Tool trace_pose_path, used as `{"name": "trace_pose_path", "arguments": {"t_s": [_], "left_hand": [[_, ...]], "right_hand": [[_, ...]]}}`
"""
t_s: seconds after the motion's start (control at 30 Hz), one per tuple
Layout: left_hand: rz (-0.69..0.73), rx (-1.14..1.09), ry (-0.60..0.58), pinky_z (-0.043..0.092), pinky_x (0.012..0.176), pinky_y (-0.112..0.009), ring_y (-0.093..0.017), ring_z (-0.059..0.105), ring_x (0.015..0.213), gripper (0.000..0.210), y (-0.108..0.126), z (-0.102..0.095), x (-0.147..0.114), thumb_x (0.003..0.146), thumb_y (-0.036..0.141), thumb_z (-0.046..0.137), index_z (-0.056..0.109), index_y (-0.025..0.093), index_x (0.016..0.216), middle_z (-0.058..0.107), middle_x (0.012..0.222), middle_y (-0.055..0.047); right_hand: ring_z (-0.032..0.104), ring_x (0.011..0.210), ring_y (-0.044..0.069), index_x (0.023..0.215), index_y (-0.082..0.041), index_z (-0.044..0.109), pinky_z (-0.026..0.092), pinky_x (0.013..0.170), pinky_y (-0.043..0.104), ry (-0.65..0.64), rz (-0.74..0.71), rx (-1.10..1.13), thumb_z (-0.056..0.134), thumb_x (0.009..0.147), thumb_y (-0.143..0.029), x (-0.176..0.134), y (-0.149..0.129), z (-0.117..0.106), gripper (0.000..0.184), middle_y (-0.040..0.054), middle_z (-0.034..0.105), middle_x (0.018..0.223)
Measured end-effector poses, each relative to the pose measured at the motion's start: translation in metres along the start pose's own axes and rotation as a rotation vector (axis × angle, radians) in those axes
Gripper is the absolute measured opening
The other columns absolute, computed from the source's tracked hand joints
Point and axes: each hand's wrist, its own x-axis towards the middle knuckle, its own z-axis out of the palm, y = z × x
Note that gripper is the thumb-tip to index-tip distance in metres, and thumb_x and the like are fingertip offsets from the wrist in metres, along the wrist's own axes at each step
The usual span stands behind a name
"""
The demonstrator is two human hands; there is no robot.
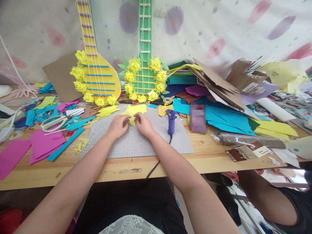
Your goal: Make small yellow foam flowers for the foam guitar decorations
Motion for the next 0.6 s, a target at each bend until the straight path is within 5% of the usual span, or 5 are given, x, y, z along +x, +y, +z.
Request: {"name": "trace_pose_path", "arguments": {"t_s": [0.6], "left_hand": [[-0.266, -0.113, 0.041, 0.037, 0.086, -0.035, -0.020, 0.053, 0.092, 0.029, 0.0046, 0.0082, 0.0082, 0.072, 0.019, 0.052, 0.055, 0.022, 0.101, 0.065, 0.084, -0.002]], "right_hand": [[0.053, 0.073, 0.014, 0.093, -0.020, 0.049, 0.041, 0.072, 0.030, -0.024, 0.090, -0.110, 0.057, 0.072, -0.028, 0.0052, -0.0062, 0.0052, 0.024, -0.0003, 0.061, 0.077]]}}
